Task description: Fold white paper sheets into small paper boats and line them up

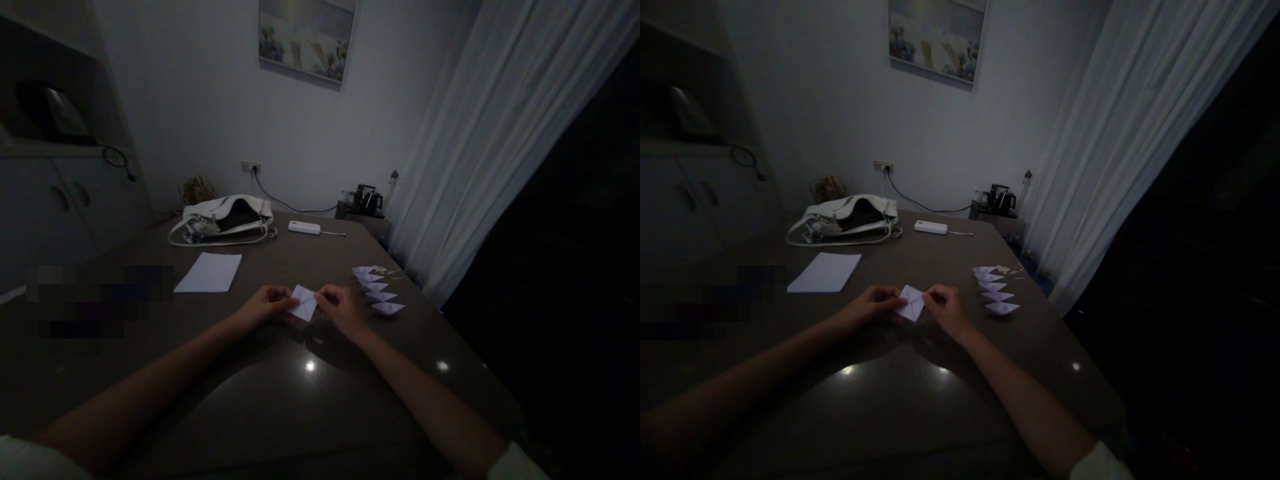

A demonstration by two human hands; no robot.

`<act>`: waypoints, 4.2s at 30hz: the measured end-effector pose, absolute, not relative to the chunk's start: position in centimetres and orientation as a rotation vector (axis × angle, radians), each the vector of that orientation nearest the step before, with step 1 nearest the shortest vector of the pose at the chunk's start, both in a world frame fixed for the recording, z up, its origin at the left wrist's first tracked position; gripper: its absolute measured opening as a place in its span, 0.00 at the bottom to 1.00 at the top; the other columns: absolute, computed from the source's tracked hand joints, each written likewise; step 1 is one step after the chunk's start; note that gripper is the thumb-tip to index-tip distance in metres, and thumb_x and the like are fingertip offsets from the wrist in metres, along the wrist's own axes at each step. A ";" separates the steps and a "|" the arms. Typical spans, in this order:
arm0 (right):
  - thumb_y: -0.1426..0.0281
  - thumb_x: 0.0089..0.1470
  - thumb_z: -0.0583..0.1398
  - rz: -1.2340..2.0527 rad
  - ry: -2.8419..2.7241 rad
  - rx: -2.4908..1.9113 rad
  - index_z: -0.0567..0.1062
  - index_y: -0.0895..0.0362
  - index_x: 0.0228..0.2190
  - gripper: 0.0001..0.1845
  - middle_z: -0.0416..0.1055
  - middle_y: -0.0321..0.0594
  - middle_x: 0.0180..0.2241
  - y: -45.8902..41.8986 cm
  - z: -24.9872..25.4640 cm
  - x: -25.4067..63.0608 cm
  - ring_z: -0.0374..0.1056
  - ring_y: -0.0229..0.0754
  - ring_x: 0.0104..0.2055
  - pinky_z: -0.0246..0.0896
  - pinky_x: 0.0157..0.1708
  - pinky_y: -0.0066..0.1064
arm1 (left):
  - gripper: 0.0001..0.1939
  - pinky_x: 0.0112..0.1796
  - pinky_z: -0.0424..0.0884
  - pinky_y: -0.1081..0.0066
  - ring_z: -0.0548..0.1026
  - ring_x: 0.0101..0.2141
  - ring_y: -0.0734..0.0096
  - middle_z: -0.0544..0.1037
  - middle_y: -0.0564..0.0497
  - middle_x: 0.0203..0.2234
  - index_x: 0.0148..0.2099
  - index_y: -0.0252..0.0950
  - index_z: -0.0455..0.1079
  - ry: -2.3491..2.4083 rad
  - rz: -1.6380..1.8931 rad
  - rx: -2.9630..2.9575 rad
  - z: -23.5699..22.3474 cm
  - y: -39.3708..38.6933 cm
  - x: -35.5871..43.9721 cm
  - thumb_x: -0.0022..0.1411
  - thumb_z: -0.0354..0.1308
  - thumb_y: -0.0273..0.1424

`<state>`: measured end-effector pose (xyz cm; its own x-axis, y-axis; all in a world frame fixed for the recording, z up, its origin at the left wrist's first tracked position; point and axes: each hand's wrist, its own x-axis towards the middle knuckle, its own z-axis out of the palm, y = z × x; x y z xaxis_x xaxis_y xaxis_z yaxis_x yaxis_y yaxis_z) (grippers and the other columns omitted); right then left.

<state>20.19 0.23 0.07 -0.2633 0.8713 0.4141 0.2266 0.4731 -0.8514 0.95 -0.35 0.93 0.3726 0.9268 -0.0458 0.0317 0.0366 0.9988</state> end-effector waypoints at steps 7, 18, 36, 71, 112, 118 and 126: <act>0.63 0.50 0.59 0.919 -1.800 -0.906 0.73 0.59 0.25 0.11 0.69 0.36 0.22 -0.1 0.0 20.0 0.64 0.35 0.23 0.59 0.25 0.25 | 0.19 0.22 0.63 0.77 0.71 0.21 0.74 0.76 0.51 0.21 0.31 0.30 0.71 0.945 0.841 1.449 0.4 0.1 0.4 0.48 0.64 0.42; 0.64 0.52 0.57 0.825 -1.812 -0.912 0.73 0.58 0.24 0.12 0.67 0.36 0.21 0.0 -0.1 20.1 0.63 0.36 0.23 0.57 0.23 0.25 | 0.16 0.22 0.61 0.78 0.69 0.20 0.77 0.74 0.53 0.19 0.29 0.29 0.70 0.871 0.823 1.451 0.4 0.0 0.4 0.50 0.64 0.40; 0.60 0.50 0.58 0.922 -1.759 -0.989 0.68 0.59 0.20 0.16 0.63 0.33 0.18 0.5 -0.3 20.1 0.59 0.33 0.20 0.53 0.21 0.24 | 0.21 0.28 0.67 0.74 0.72 0.25 0.73 0.76 0.51 0.25 0.37 0.30 0.70 0.902 0.826 1.503 -0.2 0.5 0.6 0.50 0.62 0.44; 0.70 0.42 0.65 1.205 -1.734 -0.760 0.72 0.58 0.38 0.18 0.73 0.41 0.38 1.1 -1.4 20.0 0.69 0.37 0.33 0.63 0.34 0.28 | 0.26 0.38 0.70 0.66 0.75 0.36 0.64 0.76 0.44 0.41 0.54 0.34 0.67 0.955 1.008 2.120 0.1 0.2 0.0 0.55 0.60 0.41; 0.66 0.50 0.62 0.664 -2.262 -0.893 0.73 0.55 0.42 0.15 0.74 0.37 0.33 0.7 -0.8 21.2 0.68 0.36 0.31 0.60 0.31 0.25 | 0.19 0.38 0.66 0.69 0.73 0.37 0.63 0.76 0.45 0.38 0.52 0.37 0.69 1.020 0.641 2.479 0.3 -0.1 -0.1 0.64 0.48 0.39; 0.65 0.51 0.61 0.615 -2.276 -0.954 0.73 0.55 0.42 0.15 0.74 0.38 0.33 0.6 -0.7 21.1 0.68 0.37 0.32 0.59 0.31 0.25 | 0.20 0.41 0.67 0.68 0.74 0.39 0.61 0.77 0.44 0.40 0.52 0.37 0.70 1.018 0.632 2.410 0.3 0.0 -0.3 0.63 0.48 0.40; 0.68 0.52 0.60 0.706 -2.295 -0.950 0.73 0.55 0.41 0.13 0.74 0.38 0.34 0.3 -0.4 21.1 0.68 0.37 0.33 0.59 0.32 0.26 | 0.19 0.40 0.65 0.71 0.74 0.39 0.62 0.77 0.44 0.40 0.51 0.37 0.70 1.020 0.602 2.419 0.3 -0.3 -0.2 0.64 0.48 0.39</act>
